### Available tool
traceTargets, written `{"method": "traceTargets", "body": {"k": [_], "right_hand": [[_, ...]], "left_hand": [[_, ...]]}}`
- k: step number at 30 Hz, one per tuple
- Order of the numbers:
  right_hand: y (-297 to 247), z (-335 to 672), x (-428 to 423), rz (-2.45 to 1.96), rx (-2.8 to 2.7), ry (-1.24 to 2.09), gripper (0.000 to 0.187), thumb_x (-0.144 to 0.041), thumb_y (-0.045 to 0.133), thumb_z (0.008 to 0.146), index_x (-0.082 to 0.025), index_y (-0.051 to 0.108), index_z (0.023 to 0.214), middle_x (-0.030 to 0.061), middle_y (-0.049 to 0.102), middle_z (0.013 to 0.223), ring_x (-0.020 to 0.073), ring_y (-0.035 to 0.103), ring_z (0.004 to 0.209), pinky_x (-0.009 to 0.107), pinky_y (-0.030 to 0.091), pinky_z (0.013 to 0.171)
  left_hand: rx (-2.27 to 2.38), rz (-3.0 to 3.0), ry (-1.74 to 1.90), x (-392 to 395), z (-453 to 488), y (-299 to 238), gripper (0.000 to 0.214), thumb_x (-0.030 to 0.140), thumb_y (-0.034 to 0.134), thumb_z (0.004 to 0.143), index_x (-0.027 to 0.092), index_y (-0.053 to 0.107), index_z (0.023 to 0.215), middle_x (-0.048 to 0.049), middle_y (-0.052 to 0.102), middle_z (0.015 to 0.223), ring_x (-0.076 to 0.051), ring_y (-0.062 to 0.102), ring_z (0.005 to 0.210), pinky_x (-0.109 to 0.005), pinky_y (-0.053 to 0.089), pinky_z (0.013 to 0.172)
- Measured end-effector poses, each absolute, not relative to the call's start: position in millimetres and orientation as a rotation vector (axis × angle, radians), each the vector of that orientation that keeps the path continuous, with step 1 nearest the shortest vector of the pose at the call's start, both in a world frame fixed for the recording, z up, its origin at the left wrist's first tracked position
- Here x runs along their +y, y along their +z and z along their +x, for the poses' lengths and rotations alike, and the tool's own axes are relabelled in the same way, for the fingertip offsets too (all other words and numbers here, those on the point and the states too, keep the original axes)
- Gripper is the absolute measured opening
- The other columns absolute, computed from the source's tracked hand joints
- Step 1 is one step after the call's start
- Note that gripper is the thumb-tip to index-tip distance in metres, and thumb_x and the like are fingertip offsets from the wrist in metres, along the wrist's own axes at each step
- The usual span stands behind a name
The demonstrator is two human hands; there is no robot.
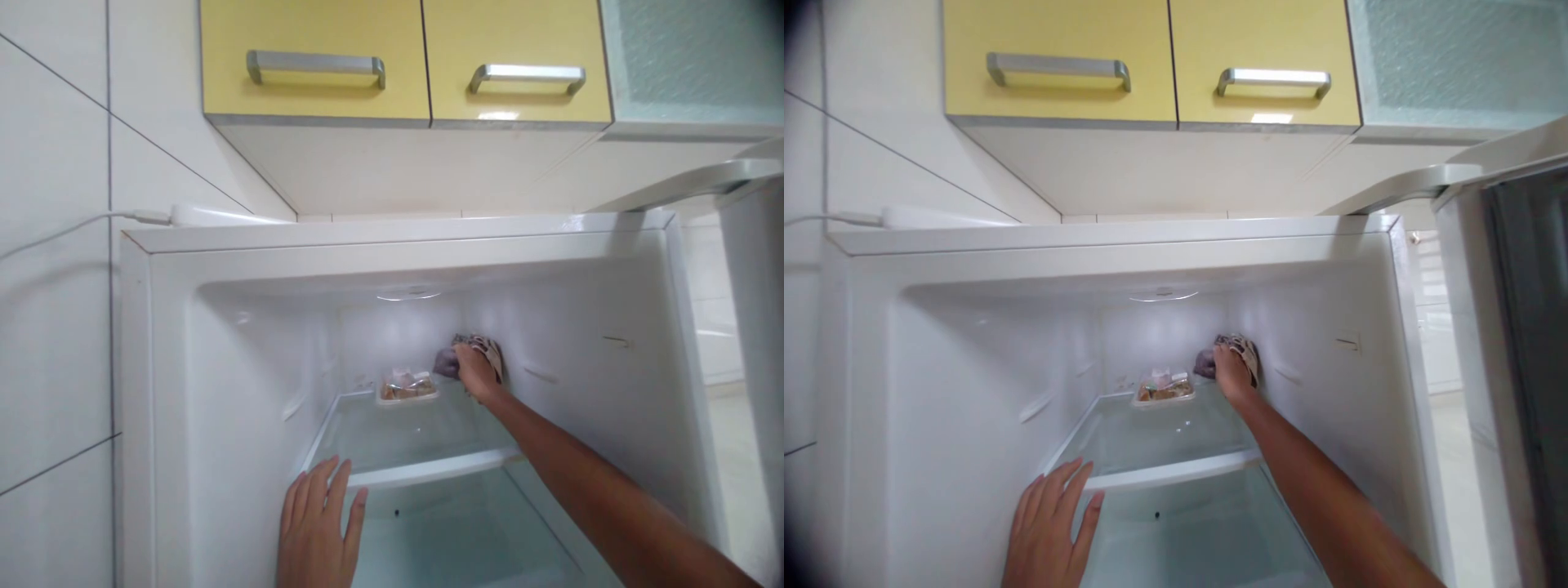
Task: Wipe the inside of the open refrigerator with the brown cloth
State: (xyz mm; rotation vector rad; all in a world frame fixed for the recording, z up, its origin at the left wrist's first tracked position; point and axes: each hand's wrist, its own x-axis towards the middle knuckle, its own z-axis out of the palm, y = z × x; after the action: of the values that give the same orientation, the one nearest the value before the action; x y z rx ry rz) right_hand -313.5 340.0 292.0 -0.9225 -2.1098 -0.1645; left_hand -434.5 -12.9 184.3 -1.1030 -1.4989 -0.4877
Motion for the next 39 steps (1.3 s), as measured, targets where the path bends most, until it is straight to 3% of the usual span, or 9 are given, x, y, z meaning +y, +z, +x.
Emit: {"method": "traceTargets", "body": {"k": [4, 8, 12, 14, 19, 23, 27, 33, 39], "right_hand": [[331, -348, 342, -1.21, -1.853, -0.055, 0.039, -0.037, 0.059, 0.097, -0.02, 0.056, 0.132, 0.0106, 0.057, 0.139, 0.0247, 0.059, 0.121, 0.049, 0.051, 0.101], [366, -397, 332, -1.3, -1.806, 0.024, 0.044, -0.042, 0.061, 0.095, -0.019, 0.056, 0.132, 0.0113, 0.058, 0.136, 0.0264, 0.06, 0.119, 0.05, 0.052, 0.1], [372, -459, 289, -1.143, -1.925, -0.001, 0.054, -0.04, 0.04, 0.1, -0.017, 0.042, 0.149, 0.0266, 0.048, 0.145, 0.0375, 0.053, 0.129, 0.061, 0.047, 0.099], [365, -486, 261, -0.966, -2.041, -0.074, 0.065, -0.04, 0.042, 0.097, -0.015, 0.031, 0.156, 0.0302, 0.036, 0.154, 0.0439, 0.041, 0.139, 0.066, 0.042, 0.099], [345, -514, 225, -0.37, -2.359, -0.375, 0.054, -0.026, 0.048, 0.094, -0.032, 0.047, 0.147, 0.0087, 0.03, 0.164, 0.0316, 0.022, 0.151, 0.058, 0.025, 0.116], [352, -494, 238, -0.179, -2.404, -0.519, 0.044, -0.026, 0.036, 0.101, -0.029, 0.055, 0.14, 0.0086, 0.035, 0.162, 0.0279, 0.022, 0.15, 0.056, 0.025, 0.117], [361, -470, 258, -0.183, -2.363, -0.57, 0.041, -0.025, 0.038, 0.101, -0.03, 0.055, 0.138, 0.0074, 0.039, 0.159, 0.0255, 0.023, 0.149, 0.052, 0.029, 0.115], [354, -434, 294, -0.607, -2.172, -0.476, 0.054, -0.018, 0.057, 0.088, -0.024, 0.05, 0.141, 0.0157, 0.038, 0.157, 0.0317, 0.031, 0.142, 0.047, 0.037, 0.108], [335, -362, 339, -1.078, -1.909, -0.311, 0.047, -0.014, 0.044, 0.09, -0.015, 0.051, 0.136, 0.0251, 0.05, 0.136, 0.0345, 0.047, 0.121, 0.047, 0.044, 0.093]], "left_hand": [[-1.471, -1.091, -0.461, -11, -437, 182, 0.034, 0.037, 0.052, 0.095, 0.016, 0.062, 0.119, -0.012, 0.069, 0.114, -0.027, 0.059, 0.108, -0.047, 0.036, 0.105], [-1.461, -1.066, -0.462, -10, -437, 181, 0.032, 0.037, 0.051, 0.095, 0.017, 0.063, 0.116, -0.0115, 0.069, 0.112, -0.026, 0.059, 0.107, -0.045, 0.037, 0.103], [-1.466, -1.052, -0.472, -8, -438, 179, 0.029, 0.037, 0.051, 0.094, 0.02, 0.064, 0.114, -0.0104, 0.07, 0.112, -0.026, 0.06, 0.106, -0.045, 0.038, 0.102], [-1.477, -1.05, -0.479, -8, -438, 178, 0.029, 0.038, 0.052, 0.094, 0.02, 0.065, 0.114, -0.0104, 0.07, 0.112, -0.026, 0.06, 0.107, -0.045, 0.038, 0.102], [-1.499, -1.053, -0.474, -8, -439, 175, 0.031, 0.038, 0.054, 0.093, 0.02, 0.064, 0.116, -0.0109, 0.07, 0.114, -0.027, 0.06, 0.109, -0.046, 0.038, 0.103], [-1.486, -1.05, -0.453, -8, -443, 173, 0.032, 0.038, 0.057, 0.091, 0.02, 0.064, 0.116, -0.0108, 0.07, 0.114, -0.027, 0.06, 0.108, -0.045, 0.039, 0.102], [-1.458, -1.055, -0.404, -8, -450, 170, 0.035, 0.039, 0.059, 0.089, 0.021, 0.064, 0.118, -0.0103, 0.071, 0.114, -0.026, 0.061, 0.108, -0.044, 0.039, 0.102], [-1.435, -1.046, -0.383, -8, -454, 170, 0.035, 0.039, 0.058, 0.089, 0.021, 0.064, 0.118, -0.0102, 0.072, 0.113, -0.026, 0.061, 0.106, -0.044, 0.039, 0.1], [-1.464, -1.038, -0.361, -9, -448, 172, 0.036, 0.036, 0.059, 0.089, 0.019, 0.064, 0.119, -0.0104, 0.07, 0.116, -0.026, 0.061, 0.108, -0.045, 0.038, 0.103]]}}
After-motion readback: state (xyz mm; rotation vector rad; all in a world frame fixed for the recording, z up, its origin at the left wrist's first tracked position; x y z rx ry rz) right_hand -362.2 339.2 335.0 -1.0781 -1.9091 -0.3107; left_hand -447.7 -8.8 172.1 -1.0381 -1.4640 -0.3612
